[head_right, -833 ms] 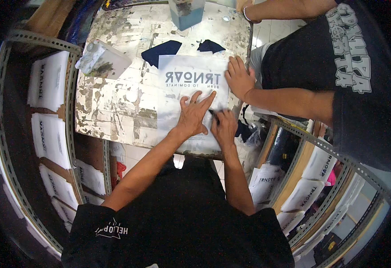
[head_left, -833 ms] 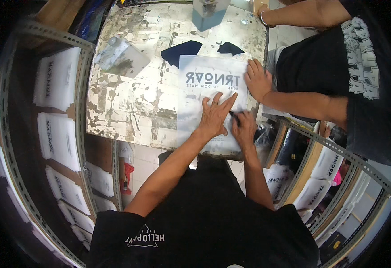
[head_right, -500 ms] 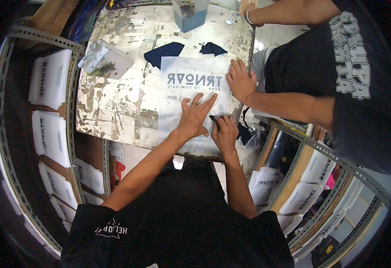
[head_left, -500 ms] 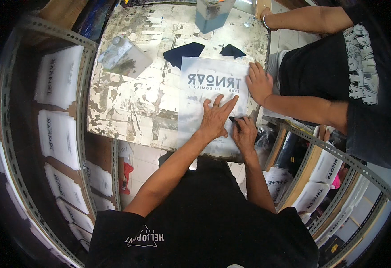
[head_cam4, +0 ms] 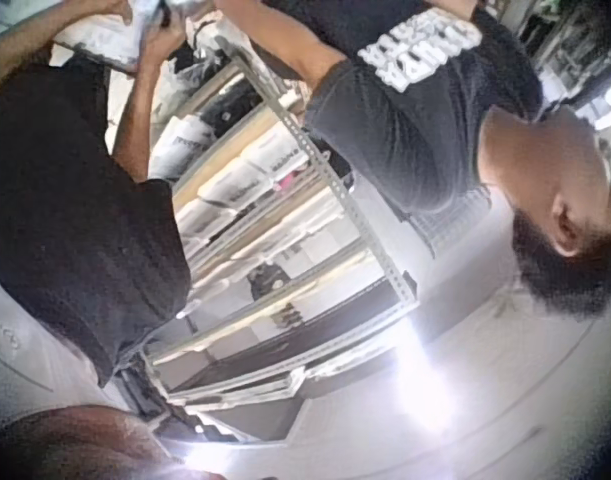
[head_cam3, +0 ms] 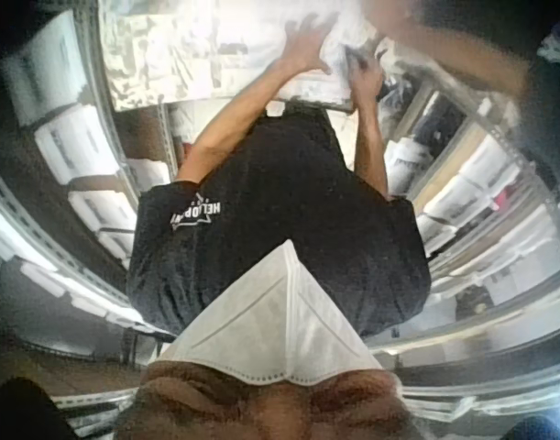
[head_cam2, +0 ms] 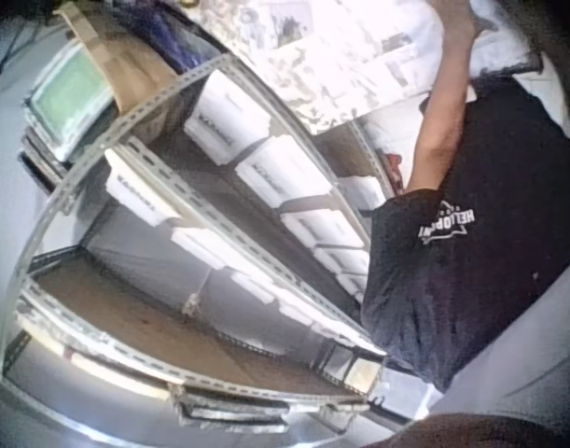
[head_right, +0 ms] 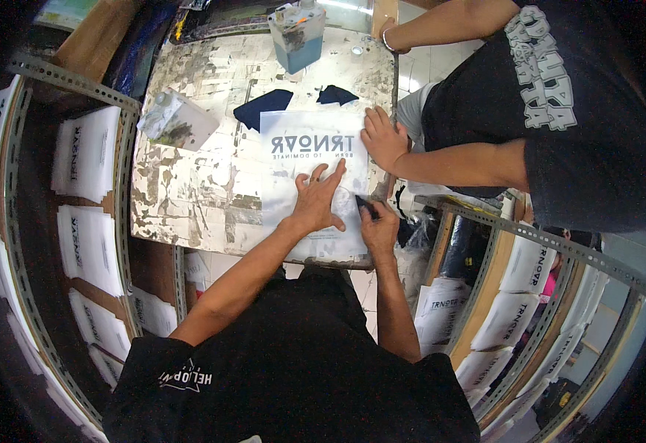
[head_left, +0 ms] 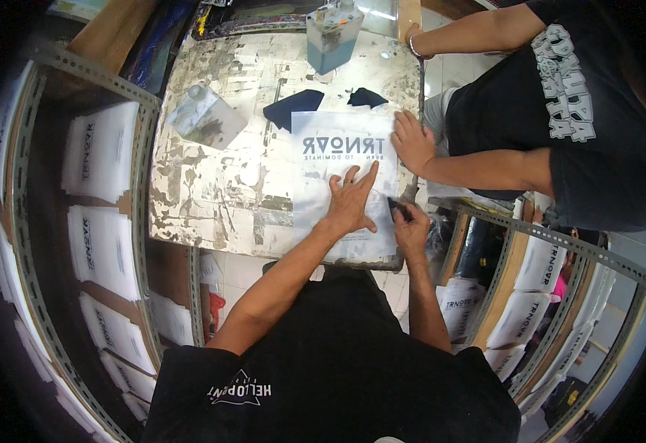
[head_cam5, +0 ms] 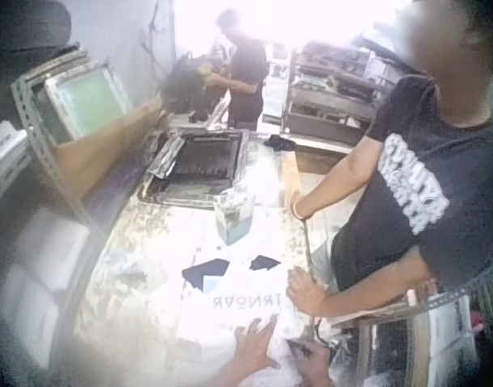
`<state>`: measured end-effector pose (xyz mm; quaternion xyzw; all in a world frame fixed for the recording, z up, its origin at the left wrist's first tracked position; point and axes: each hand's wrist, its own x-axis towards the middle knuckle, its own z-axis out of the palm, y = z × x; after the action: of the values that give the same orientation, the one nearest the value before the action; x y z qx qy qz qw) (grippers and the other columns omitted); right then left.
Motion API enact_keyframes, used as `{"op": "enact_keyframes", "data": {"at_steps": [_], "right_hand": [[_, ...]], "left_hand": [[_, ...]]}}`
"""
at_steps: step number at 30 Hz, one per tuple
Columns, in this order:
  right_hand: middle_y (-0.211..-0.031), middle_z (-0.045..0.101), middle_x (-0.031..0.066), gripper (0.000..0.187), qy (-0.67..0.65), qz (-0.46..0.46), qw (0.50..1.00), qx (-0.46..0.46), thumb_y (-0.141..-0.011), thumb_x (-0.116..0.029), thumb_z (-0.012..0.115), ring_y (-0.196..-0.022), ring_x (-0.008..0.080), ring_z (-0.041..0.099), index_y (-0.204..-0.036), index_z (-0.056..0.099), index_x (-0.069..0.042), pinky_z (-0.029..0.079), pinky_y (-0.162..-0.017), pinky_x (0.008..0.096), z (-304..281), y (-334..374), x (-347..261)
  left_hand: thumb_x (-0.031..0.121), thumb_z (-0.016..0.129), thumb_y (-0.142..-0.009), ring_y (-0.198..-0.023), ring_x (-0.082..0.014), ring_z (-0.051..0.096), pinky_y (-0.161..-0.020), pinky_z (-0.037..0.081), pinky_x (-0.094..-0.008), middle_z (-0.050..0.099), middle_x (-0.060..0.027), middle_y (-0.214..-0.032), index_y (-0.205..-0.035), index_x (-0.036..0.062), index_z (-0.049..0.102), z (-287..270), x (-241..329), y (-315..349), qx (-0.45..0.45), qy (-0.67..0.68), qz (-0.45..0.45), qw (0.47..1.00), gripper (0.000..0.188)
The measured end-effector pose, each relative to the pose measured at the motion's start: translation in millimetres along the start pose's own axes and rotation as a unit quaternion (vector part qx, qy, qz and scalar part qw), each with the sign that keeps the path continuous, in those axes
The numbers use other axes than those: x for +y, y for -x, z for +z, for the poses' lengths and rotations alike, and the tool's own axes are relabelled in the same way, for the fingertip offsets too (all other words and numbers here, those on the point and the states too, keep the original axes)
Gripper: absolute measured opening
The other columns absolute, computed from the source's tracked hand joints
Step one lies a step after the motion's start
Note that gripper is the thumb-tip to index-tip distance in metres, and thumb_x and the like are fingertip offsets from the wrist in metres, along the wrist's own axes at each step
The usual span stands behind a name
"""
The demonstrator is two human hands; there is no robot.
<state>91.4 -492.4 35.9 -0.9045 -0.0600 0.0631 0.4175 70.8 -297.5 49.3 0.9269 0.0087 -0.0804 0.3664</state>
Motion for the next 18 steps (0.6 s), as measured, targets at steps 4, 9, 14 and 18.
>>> {"op": "enact_keyframes", "data": {"at_steps": [4,9,14,18], "right_hand": [[-0.09,0.072,0.0031,0.006,-0.318,0.138,0.937,0.039,-0.091,0.001,0.066,-0.073,0.0101,0.064,-0.092,0.072,0.003,0.049,-0.067,0.0229,-7.0,-11.4,-23.3],[-0.096,0.07,0.003,0.016,-0.517,0.179,0.837,0.011,-0.093,-0.004,0.067,-0.078,0.0107,0.065,-0.108,0.067,0.0,0.053,-0.069,0.0239,-3.2,-18.0,-44.2],[-0.098,0.069,0.005,0.019,-0.611,0.153,0.774,-0.059,-0.094,-0.007,0.066,-0.081,0.0145,0.065,-0.113,0.064,-0.002,0.055,-0.072,0.0271,10.7,-21.9,-77.8],[-0.101,0.069,0.0092,0.028,-0.677,0.134,0.712,-0.128,-0.092,-0.01,0.069,-0.083,0.0189,0.066,-0.117,0.06,-0.001,0.054,-0.071,0.0302,33.3,-30.3,-109.1]], "left_hand": [[0.025,0.095,-0.058,-0.135,-0.0314,0.045,-0.106,0.029,-0.0462,0.055,-0.0125,-0.143,-0.149,0.0085,0.04,-26.2,-12.4,6.8,0.183,0.096,0.071,0.976,0.108],[0.013,0.089,-0.073,-0.102,-0.0217,0.054,-0.09,0.041,-0.0313,0.061,-0.0051,-0.106,-0.124,0.0034,0.056,-79.7,-74.1,50.6,0.436,0.285,-0.113,0.846,0.062],[0.021,0.095,-0.067,-0.118,-0.0237,0.041,-0.095,0.038,-0.0413,0.038,-0.0115,-0.138,-0.142,0.007,0.03,-138.4,-152.4,69.6,0.589,0.212,-0.178,0.759,0.1],[0.019,0.096,-0.062,-0.14,-0.0325,0.031,-0.113,0.033,-0.0468,0.033,-0.0186,-0.149,-0.153,0.0079,0.022,-182.2,-172.6,58.8,0.544,0.213,-0.184,0.791,0.118]]}}
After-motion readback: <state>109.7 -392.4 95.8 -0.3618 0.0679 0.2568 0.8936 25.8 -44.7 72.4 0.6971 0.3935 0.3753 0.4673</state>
